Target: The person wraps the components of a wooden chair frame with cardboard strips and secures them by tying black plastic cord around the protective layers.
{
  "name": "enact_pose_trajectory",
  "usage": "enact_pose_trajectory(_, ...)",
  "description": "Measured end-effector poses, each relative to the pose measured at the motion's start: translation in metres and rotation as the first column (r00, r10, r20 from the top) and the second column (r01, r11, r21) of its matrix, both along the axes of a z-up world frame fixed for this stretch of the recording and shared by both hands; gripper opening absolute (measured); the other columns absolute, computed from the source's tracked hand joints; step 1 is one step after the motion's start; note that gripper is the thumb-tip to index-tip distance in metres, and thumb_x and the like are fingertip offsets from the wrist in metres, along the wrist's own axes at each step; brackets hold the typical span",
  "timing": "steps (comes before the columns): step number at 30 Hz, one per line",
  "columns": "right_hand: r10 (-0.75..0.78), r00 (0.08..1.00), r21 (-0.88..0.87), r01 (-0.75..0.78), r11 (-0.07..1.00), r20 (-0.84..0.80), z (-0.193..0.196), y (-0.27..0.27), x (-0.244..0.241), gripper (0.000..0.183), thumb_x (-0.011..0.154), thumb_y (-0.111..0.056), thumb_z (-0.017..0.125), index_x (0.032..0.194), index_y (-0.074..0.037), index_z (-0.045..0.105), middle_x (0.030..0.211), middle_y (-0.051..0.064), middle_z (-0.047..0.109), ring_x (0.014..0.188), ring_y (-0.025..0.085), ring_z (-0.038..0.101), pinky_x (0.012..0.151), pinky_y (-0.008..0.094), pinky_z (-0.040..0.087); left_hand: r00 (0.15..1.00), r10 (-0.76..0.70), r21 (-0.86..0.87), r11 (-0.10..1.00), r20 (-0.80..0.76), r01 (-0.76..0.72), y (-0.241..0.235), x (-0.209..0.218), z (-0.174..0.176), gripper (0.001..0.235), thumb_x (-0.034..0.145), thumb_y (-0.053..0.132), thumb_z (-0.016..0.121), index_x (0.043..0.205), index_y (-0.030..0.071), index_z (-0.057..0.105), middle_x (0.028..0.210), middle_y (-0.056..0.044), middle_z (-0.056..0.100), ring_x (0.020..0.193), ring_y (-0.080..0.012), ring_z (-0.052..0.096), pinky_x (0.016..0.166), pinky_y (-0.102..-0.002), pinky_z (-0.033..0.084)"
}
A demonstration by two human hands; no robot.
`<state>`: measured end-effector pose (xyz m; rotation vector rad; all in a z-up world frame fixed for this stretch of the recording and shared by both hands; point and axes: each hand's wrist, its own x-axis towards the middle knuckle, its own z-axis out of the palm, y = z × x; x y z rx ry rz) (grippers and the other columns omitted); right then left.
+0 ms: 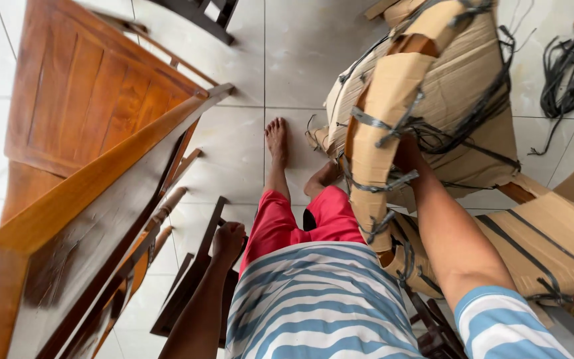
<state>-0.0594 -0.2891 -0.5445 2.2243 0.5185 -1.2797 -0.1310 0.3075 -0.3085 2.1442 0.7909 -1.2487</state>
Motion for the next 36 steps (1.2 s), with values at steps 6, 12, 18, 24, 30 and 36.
enact_pose_trajectory(6, -0.048, 0.996, 0.047, 0.052, 0.998, -0.080, 0.061, 0.043, 0.043, 0.026, 0.104, -0.032, 0.061, 0.123, -0.021, 0.074, 0.110, -0.006, 0.074, 0.111, 0.013, 0.065, 0.102, 0.037, 0.043, 0.997, -0.070, -0.110, 0.991, 0.022, 0.072, -0.038, 0.018, -0.066, 0.033, 0.096, 0.043, 0.061, 0.115, 0.023, 0.078, 0.098, -0.005, 0.079, 0.103, -0.0327, 0.072, 0.094, -0.048, 0.055)
enact_pose_trajectory(12, -0.128, 0.979, 0.060, 0.139, 0.988, -0.161, 0.052, 0.032, 0.061, 0.022, 0.104, -0.032, 0.060, 0.117, -0.019, 0.073, 0.102, -0.004, 0.070, 0.101, 0.013, 0.061, 0.094, 0.037, 0.041, 0.982, 0.161, -0.406, 0.907, 0.098, -0.109, -0.139, 0.124, -0.035, 0.037, 0.100, 0.038, 0.062, 0.118, 0.010, 0.077, 0.085, -0.011, 0.078, 0.084, -0.0261, 0.076, 0.080, -0.041, 0.058)
enact_pose_trajectory(18, -0.259, 0.940, 0.081, 0.282, 0.956, -0.223, 0.071, 0.037, 0.073, 0.020, 0.103, -0.031, 0.059, 0.111, -0.018, 0.072, 0.094, -0.003, 0.066, 0.092, 0.014, 0.058, 0.086, 0.036, 0.040, 0.966, 0.248, -0.595, 0.787, 0.068, -0.160, -0.218, 0.203, 0.044, 0.055, 0.097, 0.053, 0.059, 0.129, 0.010, 0.071, 0.132, -0.013, 0.070, 0.130, -0.0373, 0.059, 0.109, -0.051, 0.046)
enact_pose_trajectory(24, -0.428, 0.854, 0.076, 0.467, 0.881, -0.294, 0.134, 0.033, 0.048, 0.019, 0.103, -0.031, 0.058, 0.104, -0.016, 0.070, 0.086, -0.002, 0.061, 0.083, 0.014, 0.054, 0.078, 0.036, 0.039, 0.785, 0.600, -0.622, 0.557, -0.157, -0.550, -0.268, 0.197, -0.037, 0.056, 0.095, 0.045, 0.073, 0.133, 0.004, 0.066, 0.073, -0.013, 0.072, 0.066, -0.0194, 0.073, 0.061, -0.031, 0.061)
enact_pose_trajectory(30, -0.579, 0.740, 0.088, 0.639, 0.764, -0.343, 0.115, 0.033, 0.055, 0.021, 0.103, -0.030, 0.056, 0.098, -0.015, 0.069, 0.078, -0.001, 0.057, 0.074, 0.014, 0.050, 0.070, 0.036, 0.038, 0.659, 0.745, -0.637, 0.461, -0.100, -0.618, -0.281, 0.200, -0.047, 0.027, 0.098, 0.029, 0.069, 0.108, 0.004, 0.076, 0.071, -0.012, 0.068, 0.059, -0.0118, 0.066, 0.057, -0.020, 0.056)
enact_pose_trajectory(36, -0.691, 0.610, 0.098, 0.772, 0.628, -0.387, 0.092, 0.014, 0.040, 0.024, 0.103, -0.030, 0.055, 0.092, -0.013, 0.068, 0.070, 0.000, 0.053, 0.065, 0.015, 0.046, 0.062, 0.035, 0.036, 0.610, 0.788, -0.625, 0.518, 0.084, -0.584, -0.271, 0.211, -0.008, 0.027, 0.099, 0.032, 0.069, 0.108, 0.008, 0.077, 0.081, -0.009, 0.073, 0.066, -0.0118, 0.068, 0.064, -0.020, 0.056)
